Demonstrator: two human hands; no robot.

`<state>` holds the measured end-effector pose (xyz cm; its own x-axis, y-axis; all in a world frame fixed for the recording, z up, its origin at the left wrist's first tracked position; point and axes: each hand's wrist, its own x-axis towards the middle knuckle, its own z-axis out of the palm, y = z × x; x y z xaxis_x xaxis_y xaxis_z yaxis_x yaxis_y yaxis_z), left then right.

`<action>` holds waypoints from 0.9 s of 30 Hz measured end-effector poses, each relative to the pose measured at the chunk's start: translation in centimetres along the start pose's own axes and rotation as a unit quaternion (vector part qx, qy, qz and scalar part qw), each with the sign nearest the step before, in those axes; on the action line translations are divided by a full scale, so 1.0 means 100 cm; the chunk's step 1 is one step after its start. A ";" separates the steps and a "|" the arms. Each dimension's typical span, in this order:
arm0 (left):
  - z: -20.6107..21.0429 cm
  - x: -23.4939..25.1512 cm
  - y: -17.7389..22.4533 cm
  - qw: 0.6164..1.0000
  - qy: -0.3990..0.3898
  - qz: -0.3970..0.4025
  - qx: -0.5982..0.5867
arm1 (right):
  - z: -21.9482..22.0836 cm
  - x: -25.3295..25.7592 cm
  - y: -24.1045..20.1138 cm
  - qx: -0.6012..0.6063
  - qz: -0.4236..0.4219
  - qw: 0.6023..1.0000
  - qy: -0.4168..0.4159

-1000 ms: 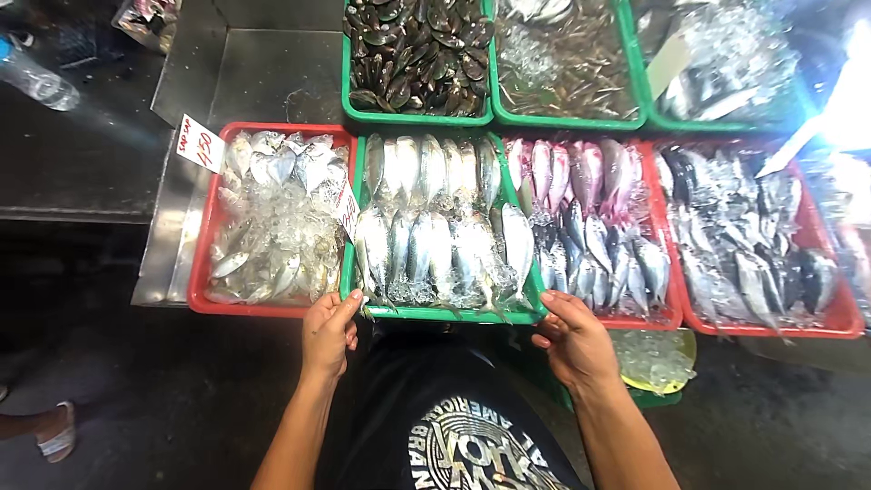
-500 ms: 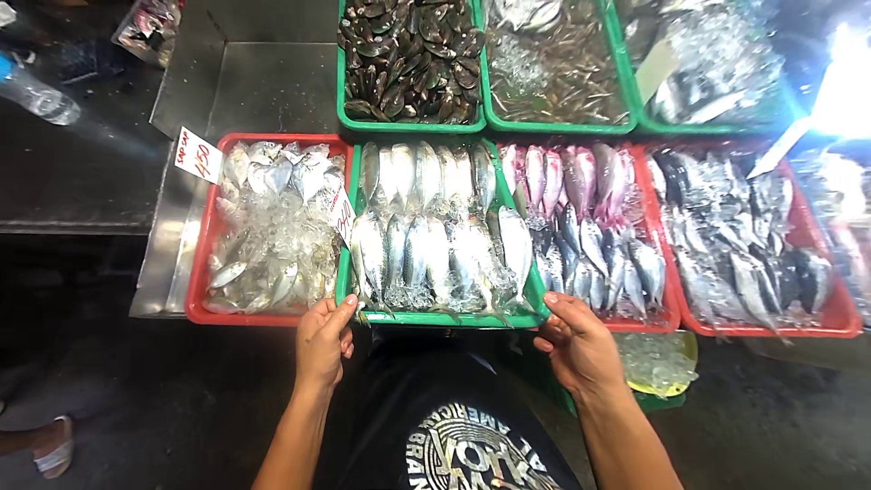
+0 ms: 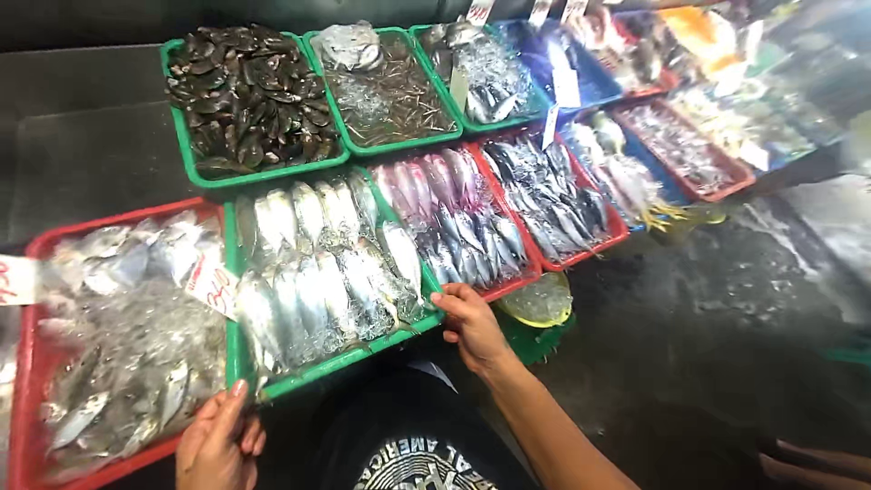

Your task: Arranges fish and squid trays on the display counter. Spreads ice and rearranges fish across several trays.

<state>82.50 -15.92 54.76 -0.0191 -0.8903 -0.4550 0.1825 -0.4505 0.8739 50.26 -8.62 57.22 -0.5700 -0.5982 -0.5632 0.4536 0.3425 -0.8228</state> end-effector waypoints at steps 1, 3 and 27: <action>0.000 0.000 0.001 1.000 -0.002 0.000 -0.002 | 0.000 0.000 -0.001 0.002 0.000 1.000 0.000; 0.001 -0.001 0.002 1.000 -0.001 0.002 0.000 | 0.000 -0.001 -0.001 0.007 0.000 1.000 -0.001; 0.005 -0.002 0.006 1.000 0.016 0.018 -0.015 | 0.003 -0.001 -0.004 0.022 0.002 1.000 -0.002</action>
<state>82.16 -16.02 55.49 0.0202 -0.9031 -0.4289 0.2116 -0.4154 0.8847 50.34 -8.87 57.59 -0.5656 -0.6000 -0.5657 0.4858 0.3119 -0.8165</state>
